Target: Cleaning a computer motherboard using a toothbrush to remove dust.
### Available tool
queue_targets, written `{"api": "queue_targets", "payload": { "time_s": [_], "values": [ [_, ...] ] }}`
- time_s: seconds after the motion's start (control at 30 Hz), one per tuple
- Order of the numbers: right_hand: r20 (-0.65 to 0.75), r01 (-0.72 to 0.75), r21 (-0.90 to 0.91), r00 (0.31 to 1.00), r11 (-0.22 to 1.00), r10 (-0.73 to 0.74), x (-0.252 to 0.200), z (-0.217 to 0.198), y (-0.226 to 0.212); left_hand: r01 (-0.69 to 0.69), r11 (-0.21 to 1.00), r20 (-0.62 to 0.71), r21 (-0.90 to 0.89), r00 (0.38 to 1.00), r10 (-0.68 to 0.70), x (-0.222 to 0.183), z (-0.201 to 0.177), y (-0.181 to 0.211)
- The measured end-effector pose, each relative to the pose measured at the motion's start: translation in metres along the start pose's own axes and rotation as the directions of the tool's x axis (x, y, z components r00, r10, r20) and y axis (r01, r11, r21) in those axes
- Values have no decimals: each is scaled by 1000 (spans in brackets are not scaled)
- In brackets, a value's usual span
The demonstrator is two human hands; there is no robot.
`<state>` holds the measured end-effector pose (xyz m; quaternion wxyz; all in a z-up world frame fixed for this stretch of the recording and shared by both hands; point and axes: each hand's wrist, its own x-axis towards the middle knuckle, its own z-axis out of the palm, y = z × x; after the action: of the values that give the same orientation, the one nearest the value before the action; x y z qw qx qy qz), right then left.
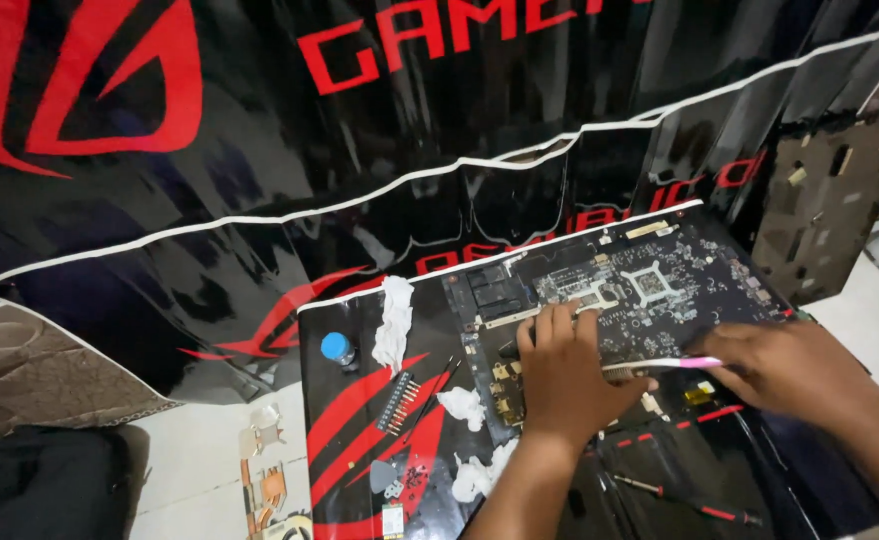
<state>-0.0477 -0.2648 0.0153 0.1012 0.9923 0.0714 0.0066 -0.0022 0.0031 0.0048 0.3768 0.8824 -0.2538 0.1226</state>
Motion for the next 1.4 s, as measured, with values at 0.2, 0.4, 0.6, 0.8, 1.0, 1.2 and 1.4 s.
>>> {"api": "queue_targets", "payload": {
  "time_s": [0.2,0.4,0.6,0.8,1.0,1.2,1.4],
  "values": [
    [117,75,-5,990,997,-74,10,0,4,-1,1000,-26,21,1000,2,-2,3,-2],
    [132,145,10,981,989,-145,24,-15,-5,-32,999,-83,-29,996,29,-2,5,-4],
    [110,226,42,967,973,-230,32,-20,-7,-17,999,-55,-42,998,15,-1,2,-4],
    [176,213,-37,963,976,-204,31,2,8,-42,999,-67,8,997,43,-1,12,-7],
    [60,255,79,964,964,-260,25,-27,-9,-21,998,-62,62,998,24,-2,5,-4],
    [99,302,63,946,951,-307,31,-27,-4,-21,998,-85,56,996,26,1,1,0],
    [-26,389,98,921,916,-388,24,-3,5,13,998,-4,60,1000,-12,-1,9,-3]
  ]
}}
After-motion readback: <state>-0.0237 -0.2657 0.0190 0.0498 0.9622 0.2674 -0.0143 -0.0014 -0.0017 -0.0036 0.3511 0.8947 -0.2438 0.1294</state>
